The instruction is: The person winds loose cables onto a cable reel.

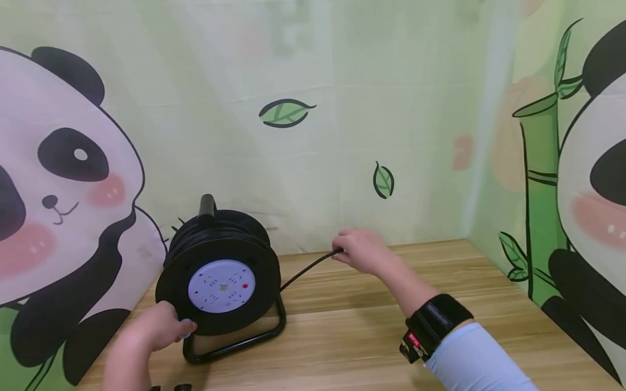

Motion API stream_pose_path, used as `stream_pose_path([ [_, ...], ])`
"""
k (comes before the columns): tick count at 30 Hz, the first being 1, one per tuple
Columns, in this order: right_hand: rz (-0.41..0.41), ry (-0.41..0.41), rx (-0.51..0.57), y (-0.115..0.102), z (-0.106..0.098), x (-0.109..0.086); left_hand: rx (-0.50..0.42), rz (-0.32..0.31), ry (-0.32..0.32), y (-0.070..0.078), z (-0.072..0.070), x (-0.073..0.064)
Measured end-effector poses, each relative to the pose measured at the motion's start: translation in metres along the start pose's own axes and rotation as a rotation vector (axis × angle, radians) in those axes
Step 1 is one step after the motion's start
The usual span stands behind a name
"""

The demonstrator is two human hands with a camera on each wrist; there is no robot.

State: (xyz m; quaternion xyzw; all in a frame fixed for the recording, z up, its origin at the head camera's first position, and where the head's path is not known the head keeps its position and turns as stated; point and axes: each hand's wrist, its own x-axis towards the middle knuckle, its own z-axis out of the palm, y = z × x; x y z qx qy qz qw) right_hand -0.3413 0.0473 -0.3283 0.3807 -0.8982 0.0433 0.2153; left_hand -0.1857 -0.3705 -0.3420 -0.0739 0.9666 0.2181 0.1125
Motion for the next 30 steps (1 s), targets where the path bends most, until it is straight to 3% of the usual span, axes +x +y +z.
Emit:
stream_pose_path([
  [7,0.1,-0.117,-0.043,-0.005,0.002,-0.001,0.01,0.005,0.018,-0.002,-0.002,-0.003],
  [15,0.221,-0.238,0.281,-0.007,0.007,0.0,0.041,0.023,0.067,-0.004,-0.009,-0.01],
  [22,0.151,-0.279,0.551,-0.009,0.009,0.004,0.07,0.068,0.097,-0.005,-0.017,-0.017],
  [26,0.099,-0.337,0.624,-0.011,0.01,0.005,0.047,0.078,0.114,-0.007,-0.024,-0.023],
  [30,0.07,-0.338,0.658,-0.015,0.013,0.007,0.005,0.086,0.13,-0.007,-0.031,-0.025],
])
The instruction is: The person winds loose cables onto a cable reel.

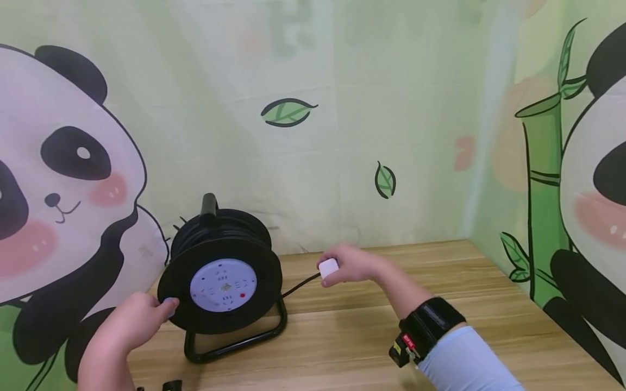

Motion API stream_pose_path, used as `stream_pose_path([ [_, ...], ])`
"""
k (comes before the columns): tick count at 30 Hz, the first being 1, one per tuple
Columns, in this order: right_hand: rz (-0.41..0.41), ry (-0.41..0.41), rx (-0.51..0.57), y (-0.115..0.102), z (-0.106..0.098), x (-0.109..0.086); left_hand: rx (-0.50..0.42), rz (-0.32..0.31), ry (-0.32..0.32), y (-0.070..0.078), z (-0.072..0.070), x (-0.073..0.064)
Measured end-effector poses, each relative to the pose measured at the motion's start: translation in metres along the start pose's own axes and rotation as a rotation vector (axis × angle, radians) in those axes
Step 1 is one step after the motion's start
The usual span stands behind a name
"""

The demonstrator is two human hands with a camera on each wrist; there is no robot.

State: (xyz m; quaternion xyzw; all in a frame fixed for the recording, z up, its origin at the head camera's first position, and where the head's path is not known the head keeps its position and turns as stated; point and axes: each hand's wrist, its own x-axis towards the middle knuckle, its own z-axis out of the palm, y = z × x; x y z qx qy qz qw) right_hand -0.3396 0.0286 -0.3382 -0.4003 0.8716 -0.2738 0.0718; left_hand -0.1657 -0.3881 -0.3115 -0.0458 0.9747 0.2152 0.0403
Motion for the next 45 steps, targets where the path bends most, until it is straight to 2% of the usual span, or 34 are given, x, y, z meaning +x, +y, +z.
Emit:
stream_pose_path([
  [7,0.024,0.106,0.068,-0.007,0.017,0.011,-0.149,-0.07,0.014,0.001,-0.005,-0.001],
  [11,0.016,0.143,0.124,-0.009,0.026,0.016,-0.212,-0.078,0.036,0.003,-0.007,-0.002],
  [16,-0.001,0.124,0.176,-0.013,0.033,0.021,-0.257,-0.063,0.097,0.007,-0.008,-0.006],
  [24,0.044,0.15,0.072,-0.018,0.047,0.03,-0.282,-0.034,0.212,0.015,-0.005,-0.009],
  [29,0.058,0.121,0.047,-0.023,0.057,0.037,-0.381,-0.043,0.264,0.024,-0.002,-0.008],
  [38,0.008,0.109,0.034,-0.032,0.075,0.05,-0.601,-0.011,0.383,0.048,0.011,-0.002],
  [42,0.02,0.088,0.033,-0.036,0.082,0.054,-0.638,0.017,0.447,0.057,0.016,0.003],
  [45,0.028,0.068,0.034,-0.039,0.086,0.056,-0.659,0.039,0.471,0.06,0.018,0.004],
])
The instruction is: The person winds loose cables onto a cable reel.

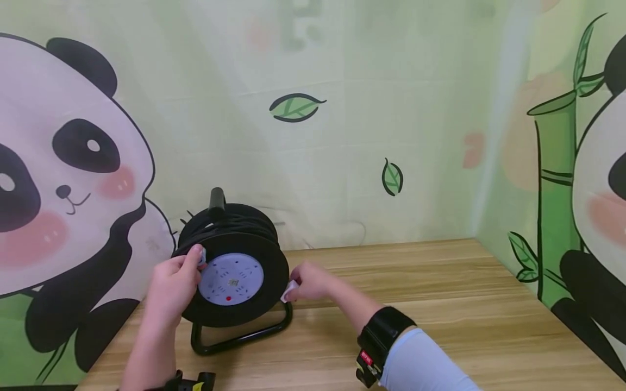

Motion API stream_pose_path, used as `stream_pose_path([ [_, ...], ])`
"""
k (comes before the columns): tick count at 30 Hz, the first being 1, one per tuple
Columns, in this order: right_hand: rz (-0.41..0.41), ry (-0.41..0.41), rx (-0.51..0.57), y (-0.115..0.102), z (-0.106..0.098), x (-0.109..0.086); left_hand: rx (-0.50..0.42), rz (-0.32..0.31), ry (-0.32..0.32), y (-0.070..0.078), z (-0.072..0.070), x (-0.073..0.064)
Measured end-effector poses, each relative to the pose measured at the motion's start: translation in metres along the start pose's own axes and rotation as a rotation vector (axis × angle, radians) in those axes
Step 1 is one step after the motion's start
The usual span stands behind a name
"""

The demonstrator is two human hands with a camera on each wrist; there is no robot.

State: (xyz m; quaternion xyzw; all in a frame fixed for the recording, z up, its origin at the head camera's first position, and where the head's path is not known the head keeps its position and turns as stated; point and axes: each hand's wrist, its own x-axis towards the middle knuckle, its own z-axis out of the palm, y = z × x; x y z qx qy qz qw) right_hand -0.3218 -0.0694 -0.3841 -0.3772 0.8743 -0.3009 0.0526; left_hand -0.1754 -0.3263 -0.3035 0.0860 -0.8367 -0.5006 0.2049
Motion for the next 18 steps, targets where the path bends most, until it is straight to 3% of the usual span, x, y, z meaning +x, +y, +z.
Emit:
stream_pose_path([
  [13,0.052,-0.042,-0.041,0.005,0.015,0.004,-0.074,-0.013,-0.042,0.003,0.001,0.003],
  [18,0.022,-0.023,-0.071,0.011,0.022,0.005,-0.078,-0.009,-0.044,0.004,0.004,0.004],
])
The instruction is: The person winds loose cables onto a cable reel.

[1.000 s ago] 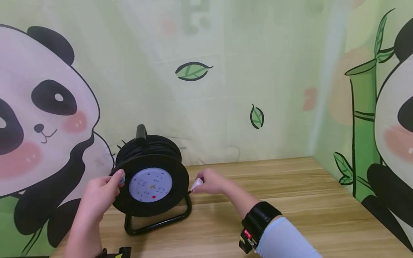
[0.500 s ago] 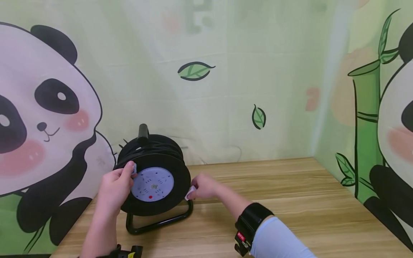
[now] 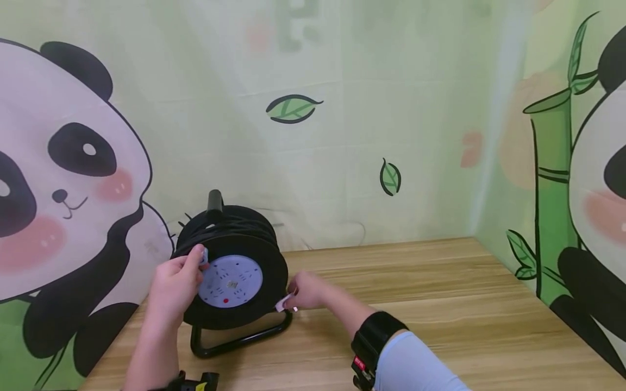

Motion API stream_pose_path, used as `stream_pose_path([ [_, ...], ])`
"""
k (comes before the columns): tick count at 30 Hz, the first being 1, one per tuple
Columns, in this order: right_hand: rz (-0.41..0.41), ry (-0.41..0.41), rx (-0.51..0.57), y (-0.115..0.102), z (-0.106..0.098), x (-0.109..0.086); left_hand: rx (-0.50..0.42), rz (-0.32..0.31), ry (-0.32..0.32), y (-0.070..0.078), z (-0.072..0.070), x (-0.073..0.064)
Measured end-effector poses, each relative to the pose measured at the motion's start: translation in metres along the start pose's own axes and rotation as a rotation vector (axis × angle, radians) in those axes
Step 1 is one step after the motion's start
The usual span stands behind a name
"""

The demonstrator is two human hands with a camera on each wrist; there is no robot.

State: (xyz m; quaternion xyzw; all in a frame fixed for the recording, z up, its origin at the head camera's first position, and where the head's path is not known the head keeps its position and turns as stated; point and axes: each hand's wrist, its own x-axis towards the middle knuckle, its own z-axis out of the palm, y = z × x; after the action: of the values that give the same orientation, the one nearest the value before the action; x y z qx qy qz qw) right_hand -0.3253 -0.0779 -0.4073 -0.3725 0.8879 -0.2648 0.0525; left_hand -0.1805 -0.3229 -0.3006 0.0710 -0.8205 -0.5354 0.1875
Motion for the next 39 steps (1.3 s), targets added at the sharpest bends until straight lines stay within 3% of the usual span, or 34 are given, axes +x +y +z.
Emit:
stream_pose_path([
  [8,0.04,0.022,0.055,0.0,-0.007,-0.001,0.003,0.01,0.005,0.0,0.002,0.0],
  [15,-0.059,0.09,0.159,-0.003,-0.051,-0.016,-0.002,0.017,-0.008,0.002,0.002,0.001],
  [21,-0.037,0.192,0.106,-0.003,-0.095,-0.048,0.011,0.005,-0.02,0.002,0.004,0.004],
  [26,-0.039,0.266,0.029,0.006,-0.12,-0.076,0.017,0.013,-0.03,0.001,0.007,0.005],
  [32,-0.056,0.307,-0.069,0.024,-0.133,-0.104,0.005,0.051,0.004,0.004,0.016,0.005],
  [39,-0.007,0.309,-0.133,0.041,-0.133,-0.131,-0.004,0.057,0.007,0.01,0.027,0.003],
])
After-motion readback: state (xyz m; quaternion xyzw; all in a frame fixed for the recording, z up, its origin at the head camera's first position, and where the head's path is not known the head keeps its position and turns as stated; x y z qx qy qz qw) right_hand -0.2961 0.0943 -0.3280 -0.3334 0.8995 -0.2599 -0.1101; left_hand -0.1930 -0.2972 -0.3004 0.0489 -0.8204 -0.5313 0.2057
